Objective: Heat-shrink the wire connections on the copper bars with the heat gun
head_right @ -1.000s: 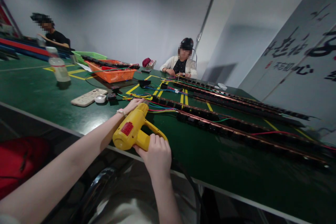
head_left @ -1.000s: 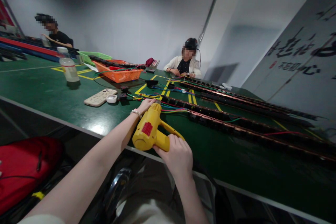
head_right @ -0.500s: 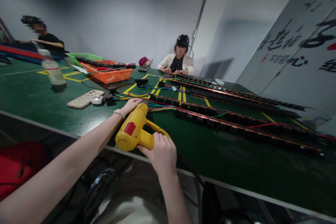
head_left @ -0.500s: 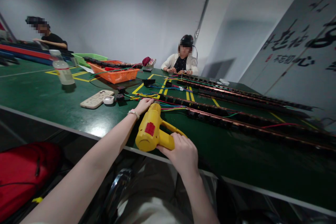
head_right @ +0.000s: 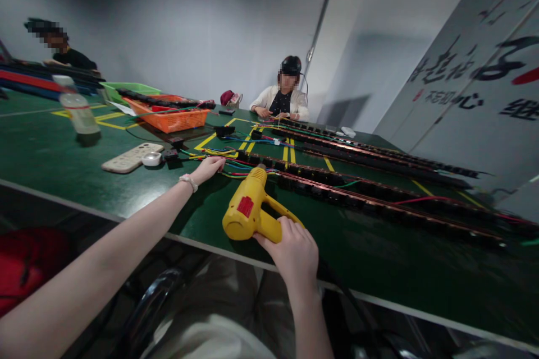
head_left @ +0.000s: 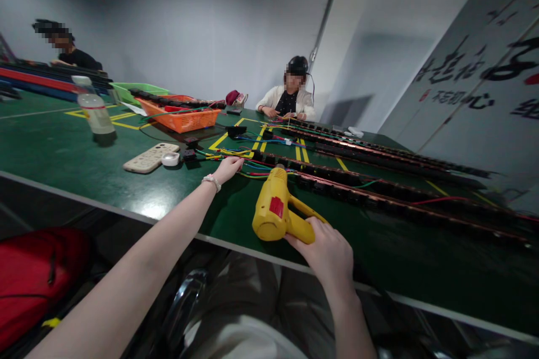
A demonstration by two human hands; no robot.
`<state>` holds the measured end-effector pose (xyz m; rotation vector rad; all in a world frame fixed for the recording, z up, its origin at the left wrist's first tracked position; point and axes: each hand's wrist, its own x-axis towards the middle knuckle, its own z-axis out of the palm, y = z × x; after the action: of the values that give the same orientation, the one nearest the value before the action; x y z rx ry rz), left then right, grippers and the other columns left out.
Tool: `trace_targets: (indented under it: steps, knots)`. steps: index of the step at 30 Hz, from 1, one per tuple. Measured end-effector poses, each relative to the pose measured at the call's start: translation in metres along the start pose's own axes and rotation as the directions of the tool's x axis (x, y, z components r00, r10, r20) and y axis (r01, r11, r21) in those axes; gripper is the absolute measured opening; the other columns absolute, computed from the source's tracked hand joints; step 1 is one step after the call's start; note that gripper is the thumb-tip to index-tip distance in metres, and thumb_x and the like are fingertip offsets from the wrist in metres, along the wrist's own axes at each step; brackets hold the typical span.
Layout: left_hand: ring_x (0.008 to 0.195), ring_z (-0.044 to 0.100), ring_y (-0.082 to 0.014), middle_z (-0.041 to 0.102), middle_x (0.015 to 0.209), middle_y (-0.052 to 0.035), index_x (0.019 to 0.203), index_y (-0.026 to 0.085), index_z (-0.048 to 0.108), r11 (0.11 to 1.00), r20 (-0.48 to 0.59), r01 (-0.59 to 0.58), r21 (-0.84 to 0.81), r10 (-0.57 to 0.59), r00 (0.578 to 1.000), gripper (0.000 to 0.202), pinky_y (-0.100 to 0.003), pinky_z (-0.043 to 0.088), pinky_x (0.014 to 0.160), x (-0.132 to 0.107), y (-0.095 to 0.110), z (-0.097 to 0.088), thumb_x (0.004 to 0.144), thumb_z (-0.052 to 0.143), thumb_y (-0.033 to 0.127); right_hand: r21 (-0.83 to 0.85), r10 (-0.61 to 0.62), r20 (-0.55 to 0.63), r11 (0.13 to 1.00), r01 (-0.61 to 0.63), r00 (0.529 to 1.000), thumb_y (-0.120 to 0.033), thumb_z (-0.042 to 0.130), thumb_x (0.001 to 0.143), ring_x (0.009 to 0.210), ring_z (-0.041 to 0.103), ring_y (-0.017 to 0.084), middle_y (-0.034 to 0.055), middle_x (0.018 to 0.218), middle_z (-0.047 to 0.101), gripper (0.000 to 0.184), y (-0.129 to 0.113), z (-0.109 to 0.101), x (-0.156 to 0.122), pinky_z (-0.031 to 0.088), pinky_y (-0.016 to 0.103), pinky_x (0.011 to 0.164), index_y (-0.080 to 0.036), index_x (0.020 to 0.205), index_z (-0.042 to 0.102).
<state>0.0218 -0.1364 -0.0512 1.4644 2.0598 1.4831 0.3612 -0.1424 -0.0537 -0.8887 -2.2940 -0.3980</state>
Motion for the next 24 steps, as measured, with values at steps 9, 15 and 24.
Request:
trace_targets:
  steps: [9,15,24]
  knots:
    - [0.054,0.041,-0.0114,0.046,0.052,0.0008,0.052,0.017,0.045,0.999,-0.009,0.014,-0.038,-0.015,1.0,0.04,-0.025,0.031,0.058,0.0,0.001,0.001,0.079,0.044,0.047,-0.036,0.003,-0.012,0.999,-0.003,1.0,-0.076,0.039,0.078,0.063,0.056,0.016,0.0006,0.066,0.061,0.056,0.012,-0.003,-0.003,0.03,0.028,0.056,-0.022,0.073,0.052]
    - [0.054,0.041,-0.0117,0.047,0.052,0.0003,0.053,0.017,0.047,1.0,-0.016,-0.003,-0.03,0.002,1.0,0.041,-0.025,0.03,0.057,0.003,-0.005,0.004,0.079,0.043,0.048,-0.071,-0.017,-0.027,0.997,0.015,1.0,-0.071,0.043,0.08,0.064,0.056,0.017,0.0016,0.067,0.061,0.052,0.002,-0.003,-0.004,0.031,0.029,0.057,-0.02,0.074,0.052]
    - [0.055,0.043,-0.0115,0.047,0.052,0.0004,0.053,0.017,0.047,1.0,-0.022,0.001,-0.031,-0.002,1.0,0.042,-0.025,0.031,0.057,0.003,-0.008,0.004,0.079,0.044,0.049,-0.052,-0.035,-0.054,0.998,0.032,0.998,-0.069,0.049,0.079,0.065,0.057,0.018,0.0017,0.065,0.058,0.05,-0.032,0.002,0.002,0.032,0.03,0.061,-0.019,0.074,0.052]
